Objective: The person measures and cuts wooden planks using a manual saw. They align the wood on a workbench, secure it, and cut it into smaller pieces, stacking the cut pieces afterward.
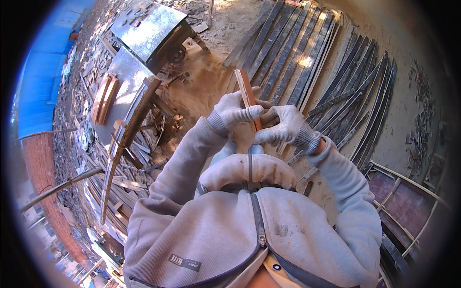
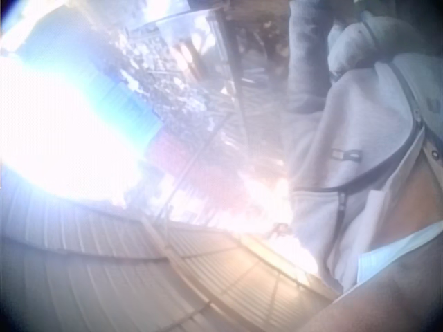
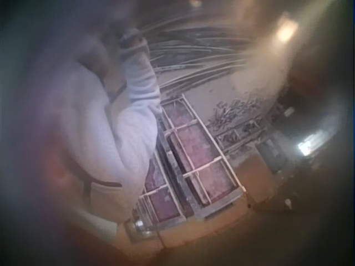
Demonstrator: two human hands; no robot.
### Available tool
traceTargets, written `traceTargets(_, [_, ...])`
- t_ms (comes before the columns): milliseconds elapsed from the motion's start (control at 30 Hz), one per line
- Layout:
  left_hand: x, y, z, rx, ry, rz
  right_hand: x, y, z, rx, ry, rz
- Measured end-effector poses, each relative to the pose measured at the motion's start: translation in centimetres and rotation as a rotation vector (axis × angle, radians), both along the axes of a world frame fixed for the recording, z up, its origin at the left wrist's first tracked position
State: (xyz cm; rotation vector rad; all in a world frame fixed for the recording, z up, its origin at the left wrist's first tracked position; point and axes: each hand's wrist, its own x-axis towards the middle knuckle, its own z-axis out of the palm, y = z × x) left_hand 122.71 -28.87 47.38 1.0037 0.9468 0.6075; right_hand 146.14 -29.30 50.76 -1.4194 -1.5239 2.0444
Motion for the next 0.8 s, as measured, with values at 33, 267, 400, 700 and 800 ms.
traceTargets(33, [0.0, 0.0, 0.0, -0.012, -0.014, -0.003, 0.0, -0.1, -0.1, 0.004, -0.036, 0.016])
traceTargets(267, [0.6, -0.5, -1.3, -0.212, -0.269, 0.180, 0.1, -0.5, -1.6, 0.057, 0.036, -0.037])
traceTargets(400, [0.5, 0.1, -0.8, -0.111, -0.027, 0.040, 0.0, -1.0, -1.5, 0.106, -0.014, -0.007])
traceTargets(700, [-0.9, -2.4, -1.1, -0.462, -0.296, 0.279, 5.7, 2.2, -4.3, 0.353, -0.051, -0.124])
traceTargets(800, [-2.0, -2.3, -2.9, -0.461, -0.648, 0.330, 6.4, 2.2, -5.0, 0.377, -0.213, 0.044])
